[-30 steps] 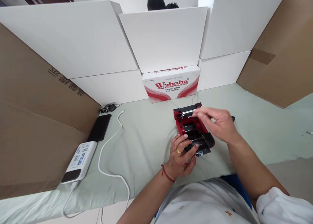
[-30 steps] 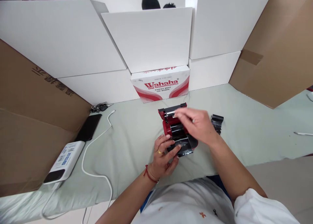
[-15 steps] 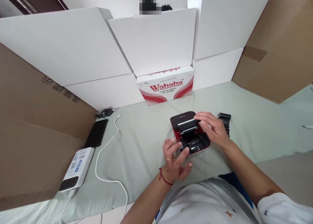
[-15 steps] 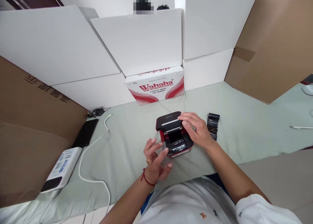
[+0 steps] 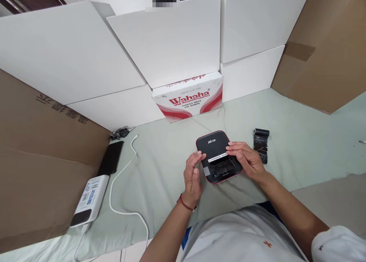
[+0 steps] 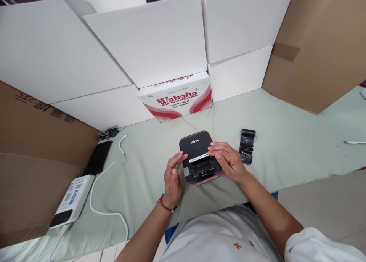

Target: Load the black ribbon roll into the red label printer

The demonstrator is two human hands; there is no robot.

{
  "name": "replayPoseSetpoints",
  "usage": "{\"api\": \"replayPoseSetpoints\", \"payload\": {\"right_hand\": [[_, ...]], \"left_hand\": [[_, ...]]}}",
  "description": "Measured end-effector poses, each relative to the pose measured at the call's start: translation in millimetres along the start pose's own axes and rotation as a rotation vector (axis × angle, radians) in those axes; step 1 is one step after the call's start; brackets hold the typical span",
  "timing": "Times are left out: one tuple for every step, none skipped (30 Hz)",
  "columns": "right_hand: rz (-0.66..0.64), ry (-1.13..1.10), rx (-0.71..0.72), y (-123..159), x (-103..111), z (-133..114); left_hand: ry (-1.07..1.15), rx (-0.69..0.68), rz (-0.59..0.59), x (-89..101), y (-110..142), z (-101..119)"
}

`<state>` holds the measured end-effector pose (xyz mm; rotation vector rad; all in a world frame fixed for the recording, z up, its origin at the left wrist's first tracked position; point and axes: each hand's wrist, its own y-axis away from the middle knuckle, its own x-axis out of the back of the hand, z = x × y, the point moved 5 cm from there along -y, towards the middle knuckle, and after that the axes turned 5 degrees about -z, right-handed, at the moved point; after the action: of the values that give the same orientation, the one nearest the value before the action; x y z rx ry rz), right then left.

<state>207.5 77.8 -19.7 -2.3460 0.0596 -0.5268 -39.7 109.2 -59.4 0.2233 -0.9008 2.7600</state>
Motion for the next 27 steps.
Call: {"api": "replayPoseSetpoints", "payload": {"right_hand": [[-0.004,-0.003,0.001,0.0,-0.2,0.3],[-0.006,-0.005,0.000,0.0,-0.2,0.7],[-0.007,-0.005,-0.005,-0.2,-0.1,1.0],[-0.007,-0.003,-0.010,-0.6,0.1,0.9],[-0.007,0.001,-0.015,-1.1,0.2,0.4],[-0.007,0.006,-0.019,-1.5,0.2,-0.6],[-0.008,0.014,-0.020,-1.7,-0.1,-2.4],[-0.013,0.024,-0.018,-1.6,-0.8,-5.0],[-0.017,0.035,-0.012,-0.9,-2.0,-8.5],[-0.022,0.048,-0.005,0.5,-3.7,-12.7],[-0.026,0.062,0.006,2.6,-5.9,-17.5],[-0.029,0.080,0.022,5.4,-8.4,-22.9],[-0.030,0.101,0.045,8.9,-11.1,-28.6],[-0.029,0.127,0.073,12.9,-13.7,-34.4],[-0.025,0.157,0.103,17.2,-16.2,-39.6],[-0.018,0.186,0.129,21.5,-18.1,-43.9],[-0.006,0.214,0.149,25.8,-19.3,-47.2],[0.010,0.239,0.160,29.7,-19.8,-49.4],[0.028,0.260,0.165,33.2,-19.7,-50.7],[0.046,0.279,0.166,36.3,-19.1,-51.4],[0.065,0.296,0.163,38.9,-18.2,-51.8],[0.083,0.312,0.158,41.0,-17.3,-51.9],[0.099,0.326,0.152,42.6,-16.4,-52.0],[0.114,0.337,0.147,43.8,-15.6,-52.2],[0.125,0.346,0.142,44.5,-15.1,-52.5],[0.134,0.351,0.140,44.9,-14.8,-53.0],[0.140,0.353,0.141,45.0,-14.7,-53.5]], "left_hand": [[-0.016,-0.022,-0.001,-0.1,-0.8,-0.1],[-0.030,-0.039,-0.005,-0.1,-2.0,-0.1],[-0.039,-0.050,-0.011,0.2,-3.4,-0.1],[-0.042,-0.055,-0.020,0.6,-4.8,-0.1],[-0.037,-0.056,-0.034,0.8,-6.0,-0.1],[-0.025,-0.055,-0.047,1.1,-6.8,-0.3],[-0.006,-0.050,-0.057,1.5,-7.1,-0.8],[0.018,-0.041,-0.061,1.9,-6.9,-1.5],[0.044,-0.029,-0.060,2.3,-6.4,-2.5],[0.070,-0.013,-0.056,2.5,-5.6,-3.7],[0.093,0.001,-0.051,2.5,-4.9,-5.0],[0.113,0.014,-0.048,2.1,-4.3,-6.2],[0.133,0.026,-0.046,1.3,-4.0,-7.5],[0.151,0.040,-0.044,0.3,-3.9,-9.0],[0.168,0.054,-0.037,-0.8,-4.2,-10.7],[0.182,0.066,-0.021,-1.6,-4.6,-12.5],[0.195,0.079,0.002,-2.2,-5.2,-14.5],[0.210,0.097,0.027,-2.9,-5.8,-16.7],[0.229,0.120,0.046,-3.8,-6.4,-18.9],[0.255,0.146,0.056,-5.0,-6.8,-21.0],[0.286,0.175,0.054,-6.5,-7.0,-22.6],[0.314,0.202,0.040,-8.2,-7.0,-23.6],[0.335,0.222,0.019,-9.7,-6.9,-23.7],[0.344,0.235,-0.004,-10.7,-6.5,-23.1],[0.342,0.241,-0.025,-11.0,-6.0,-22.1],[0.332,0.245,-0.045,-10.9,-5.3,-21.4],[0.322,0.252,-0.061,-10.5,-4.5,-21.1]]}}
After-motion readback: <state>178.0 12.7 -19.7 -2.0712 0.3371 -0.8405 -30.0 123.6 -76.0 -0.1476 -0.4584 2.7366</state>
